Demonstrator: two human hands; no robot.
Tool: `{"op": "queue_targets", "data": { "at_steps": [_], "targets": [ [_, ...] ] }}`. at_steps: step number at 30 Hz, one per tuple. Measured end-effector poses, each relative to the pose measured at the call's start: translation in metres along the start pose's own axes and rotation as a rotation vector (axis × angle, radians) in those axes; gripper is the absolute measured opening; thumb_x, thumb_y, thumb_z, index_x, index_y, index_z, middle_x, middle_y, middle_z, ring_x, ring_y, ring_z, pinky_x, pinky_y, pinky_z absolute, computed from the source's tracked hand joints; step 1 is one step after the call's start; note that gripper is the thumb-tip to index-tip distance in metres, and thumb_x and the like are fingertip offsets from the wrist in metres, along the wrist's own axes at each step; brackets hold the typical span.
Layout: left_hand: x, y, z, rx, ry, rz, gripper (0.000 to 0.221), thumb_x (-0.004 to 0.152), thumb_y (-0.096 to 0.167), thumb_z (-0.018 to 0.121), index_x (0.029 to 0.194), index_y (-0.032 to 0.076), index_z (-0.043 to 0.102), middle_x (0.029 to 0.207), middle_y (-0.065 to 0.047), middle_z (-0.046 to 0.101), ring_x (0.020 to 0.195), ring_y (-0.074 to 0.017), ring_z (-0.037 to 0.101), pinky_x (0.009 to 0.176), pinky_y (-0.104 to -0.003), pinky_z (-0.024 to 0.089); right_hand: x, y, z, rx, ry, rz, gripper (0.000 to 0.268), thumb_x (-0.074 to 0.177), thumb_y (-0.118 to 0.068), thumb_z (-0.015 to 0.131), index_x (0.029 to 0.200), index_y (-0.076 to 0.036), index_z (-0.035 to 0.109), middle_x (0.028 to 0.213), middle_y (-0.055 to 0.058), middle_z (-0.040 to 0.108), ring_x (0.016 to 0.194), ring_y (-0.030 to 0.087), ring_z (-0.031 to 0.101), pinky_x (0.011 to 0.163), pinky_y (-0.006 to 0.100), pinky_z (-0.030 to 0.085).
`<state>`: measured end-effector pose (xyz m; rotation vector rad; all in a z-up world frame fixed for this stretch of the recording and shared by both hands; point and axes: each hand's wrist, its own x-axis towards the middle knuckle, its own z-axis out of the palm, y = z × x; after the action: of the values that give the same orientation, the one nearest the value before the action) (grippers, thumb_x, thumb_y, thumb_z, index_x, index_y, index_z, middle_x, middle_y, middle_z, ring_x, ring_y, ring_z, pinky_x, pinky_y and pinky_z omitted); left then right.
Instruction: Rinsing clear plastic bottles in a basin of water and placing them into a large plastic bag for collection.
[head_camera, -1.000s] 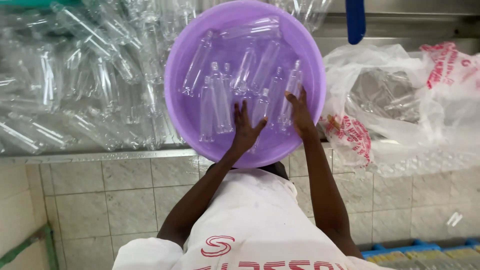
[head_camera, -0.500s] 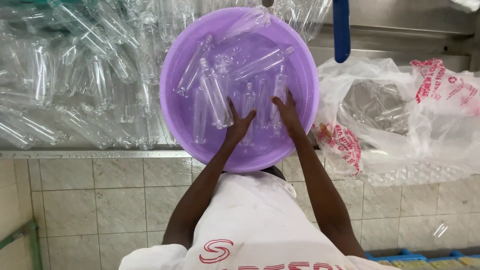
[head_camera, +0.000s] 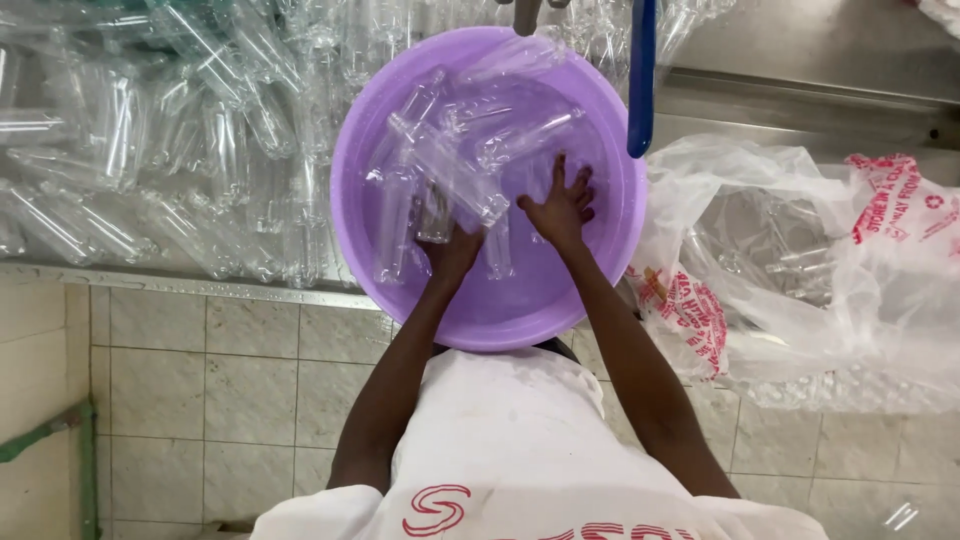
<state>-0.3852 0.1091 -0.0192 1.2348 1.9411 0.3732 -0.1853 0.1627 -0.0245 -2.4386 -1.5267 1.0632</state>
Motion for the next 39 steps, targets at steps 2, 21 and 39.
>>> {"op": "queue_targets", "data": {
  "at_steps": [2, 21, 39],
  "targets": [
    [0.023, -0.023, 0.015, 0.147, 0.099, 0.057, 0.102, 0.079, 0.055, 0.076, 0.165, 0.008, 0.046, 0.172, -0.02, 0.046, 0.165, -0.0433, 0.029, 0.138, -0.056, 0.011, -0.006, -0.005, 0.007, -0.052, 0.095, -0.103, 0.112, 0.09, -0.051, 0.08, 0.18, -0.03, 0.016, 0.179, 0.033, -0.003, 0.16, 0.065, 0.004, 0.122, 0.084, 0.017],
    [0.05, -0.04, 0.05, 0.374, 0.496, 0.392, 0.084, 0.099, 0.035, 0.076, 0.168, 0.001, 0.044, 0.177, -0.021, 0.035, 0.162, -0.0515, 0.029, 0.132, -0.066, 0.022, -0.018, -0.009, 0.046, -0.247, 0.205, -0.367, 0.09, 0.085, -0.019, 0.079, 0.169, -0.014, 0.046, 0.179, 0.034, -0.012, 0.161, 0.065, -0.011, 0.124, 0.084, 0.007],
    [0.107, -0.09, 0.111, 1.694, 1.076, 0.551, 0.068, 0.101, 0.039, 0.068, 0.159, 0.008, 0.056, 0.159, -0.013, 0.06, 0.14, -0.0387, 0.062, 0.119, -0.056, 0.043, 0.022, 0.012, 0.084, -0.786, 0.601, -0.518, 0.038, 0.083, -0.016, 0.062, 0.117, 0.001, 0.069, 0.135, 0.045, 0.052, 0.128, 0.055, 0.05, 0.091, 0.062, 0.036]
  ]
}}
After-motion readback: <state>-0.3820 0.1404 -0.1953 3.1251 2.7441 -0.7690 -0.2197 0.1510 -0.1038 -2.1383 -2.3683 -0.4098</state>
